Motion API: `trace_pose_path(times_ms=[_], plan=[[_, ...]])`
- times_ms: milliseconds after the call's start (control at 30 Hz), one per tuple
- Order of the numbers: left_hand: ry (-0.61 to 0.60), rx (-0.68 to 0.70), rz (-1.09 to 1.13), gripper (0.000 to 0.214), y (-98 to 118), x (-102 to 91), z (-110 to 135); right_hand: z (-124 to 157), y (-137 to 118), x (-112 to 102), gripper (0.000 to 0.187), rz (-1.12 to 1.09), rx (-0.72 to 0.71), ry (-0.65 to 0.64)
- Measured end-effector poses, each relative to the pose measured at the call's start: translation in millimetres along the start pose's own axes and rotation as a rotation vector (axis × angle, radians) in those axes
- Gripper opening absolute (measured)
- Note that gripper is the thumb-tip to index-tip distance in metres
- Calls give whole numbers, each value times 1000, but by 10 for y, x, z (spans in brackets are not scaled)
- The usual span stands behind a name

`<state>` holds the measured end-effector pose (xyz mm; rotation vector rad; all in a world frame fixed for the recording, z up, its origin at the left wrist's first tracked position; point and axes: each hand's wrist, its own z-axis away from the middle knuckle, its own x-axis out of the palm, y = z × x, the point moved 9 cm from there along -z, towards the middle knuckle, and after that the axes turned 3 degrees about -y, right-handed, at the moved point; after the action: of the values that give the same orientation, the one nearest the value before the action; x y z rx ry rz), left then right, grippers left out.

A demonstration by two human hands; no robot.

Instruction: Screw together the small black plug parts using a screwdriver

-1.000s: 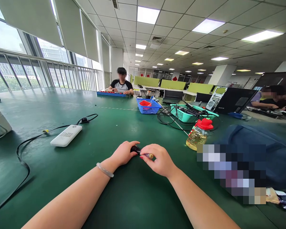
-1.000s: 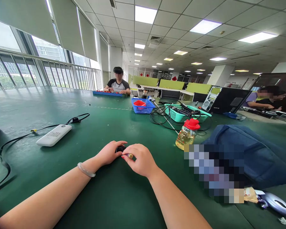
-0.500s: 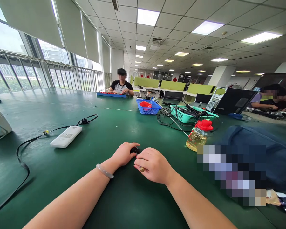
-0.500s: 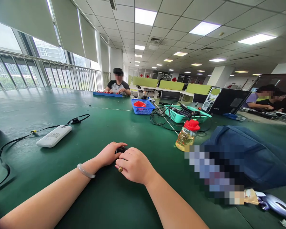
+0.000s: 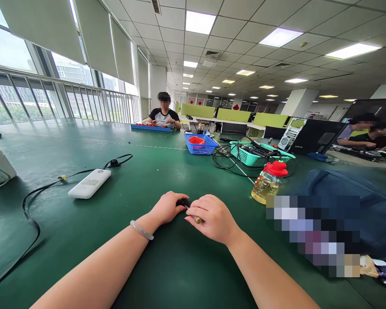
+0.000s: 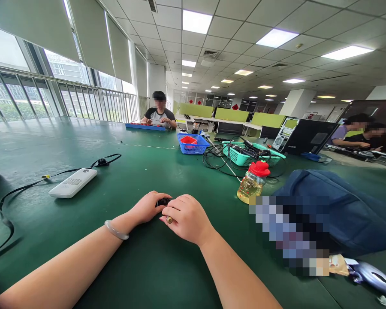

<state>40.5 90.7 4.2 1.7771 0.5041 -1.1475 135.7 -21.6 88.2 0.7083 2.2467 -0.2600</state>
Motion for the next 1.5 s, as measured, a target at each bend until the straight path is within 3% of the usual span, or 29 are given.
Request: trace_pose_path(times_ms=[233,633,900,1133,1500], plan=[[3,25,-2,38,14,6,-1,30,33,3,12,53,22,15],[7,5,-16,42,14,-12,0,41,-249,359,17,52,-135,-159],[6,-8,-16,42,19,-24,16,72,-250,456,22,61,-138,-218],[24,-45,-10,54,-1,-33,25,95,-279,522,25,108,-162,-249],[23,-48,-27,55,-26,-18,15,139,-346,793,23,146,-184,-446]])
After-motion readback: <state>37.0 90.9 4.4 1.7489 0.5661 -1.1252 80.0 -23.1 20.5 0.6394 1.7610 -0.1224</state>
